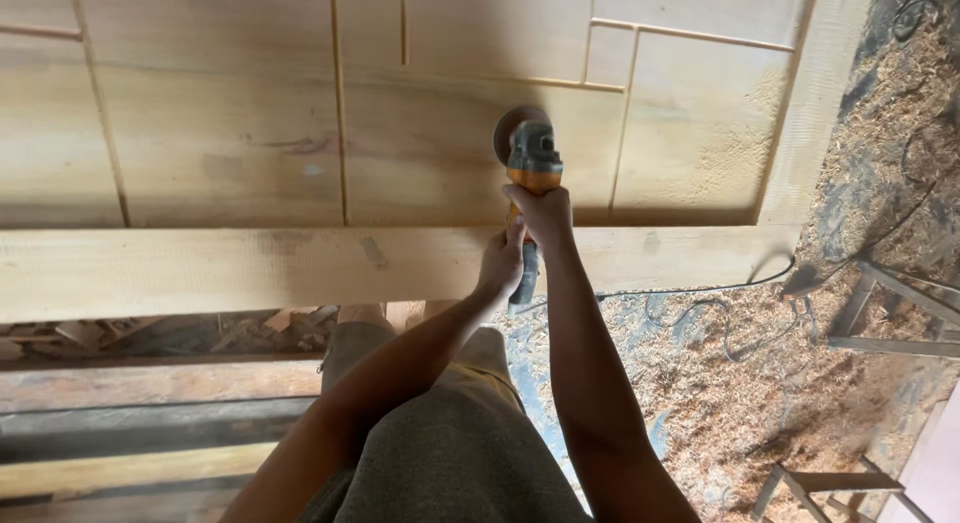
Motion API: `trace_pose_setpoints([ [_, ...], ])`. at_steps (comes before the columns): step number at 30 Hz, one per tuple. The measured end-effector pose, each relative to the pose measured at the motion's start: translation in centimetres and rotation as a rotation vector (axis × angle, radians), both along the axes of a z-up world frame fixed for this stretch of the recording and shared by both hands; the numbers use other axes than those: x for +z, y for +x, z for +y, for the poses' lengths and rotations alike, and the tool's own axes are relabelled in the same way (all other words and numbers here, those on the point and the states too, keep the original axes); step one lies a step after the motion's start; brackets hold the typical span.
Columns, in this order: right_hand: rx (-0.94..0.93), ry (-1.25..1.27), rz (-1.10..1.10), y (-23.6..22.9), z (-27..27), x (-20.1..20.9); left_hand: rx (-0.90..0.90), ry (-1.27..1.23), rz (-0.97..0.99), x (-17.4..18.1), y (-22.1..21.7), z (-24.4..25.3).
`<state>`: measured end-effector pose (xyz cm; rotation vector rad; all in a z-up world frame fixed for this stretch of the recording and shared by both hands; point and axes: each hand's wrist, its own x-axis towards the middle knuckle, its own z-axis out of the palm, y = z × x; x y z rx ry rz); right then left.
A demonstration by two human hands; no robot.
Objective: The person uses an orbital sander to smooth the surface of a large wooden panel with a geometric pattern. They move the sander systematically across the panel's surface, covering the entire area.
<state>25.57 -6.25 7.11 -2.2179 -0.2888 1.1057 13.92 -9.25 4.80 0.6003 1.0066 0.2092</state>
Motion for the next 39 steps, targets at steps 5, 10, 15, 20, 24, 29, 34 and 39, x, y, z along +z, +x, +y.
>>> trace_pose_setpoints([
  [5, 0.056, 0.030, 0.078, -4.8, 5.2, 0.8, 0.109, 0.010, 0.032, -0.1, -3.6, 3.8],
  [10, 0.187, -0.012, -0.028, -10.5, 8.2, 0.6, 0.242, -0.032, 0.028, -0.7, -9.0, 5.3],
  [15, 0.285, -0.023, -0.067, -14.3, 9.6, 0.0, 0.323, 0.014, -0.008, -4.0, -12.0, 4.7],
  [20, 0.393, 0.019, -0.027, -19.3, 11.1, -0.2, 0.282, 0.347, 0.233, -6.7, -15.6, 3.9],
  [24, 0.530, -0.062, -0.017, -20.5, 10.5, 0.7, 0.569, 0.013, 0.087, -5.7, -16.7, 2.8],
  [29, 0.558, -0.074, -0.046, -17.5, 5.5, 0.8, 0.532, -0.098, 0.110, -4.3, -13.7, -2.6],
  [34, 0.322, -0.102, 0.034, -10.6, -2.2, -0.8, 0.159, 0.153, 0.197, -4.7, -8.6, -8.0],
  [39, 0.132, -0.082, 0.022, -2.9, -8.9, -1.9, 0.062, 0.082, 0.085, -2.9, -2.2, -11.2],
])
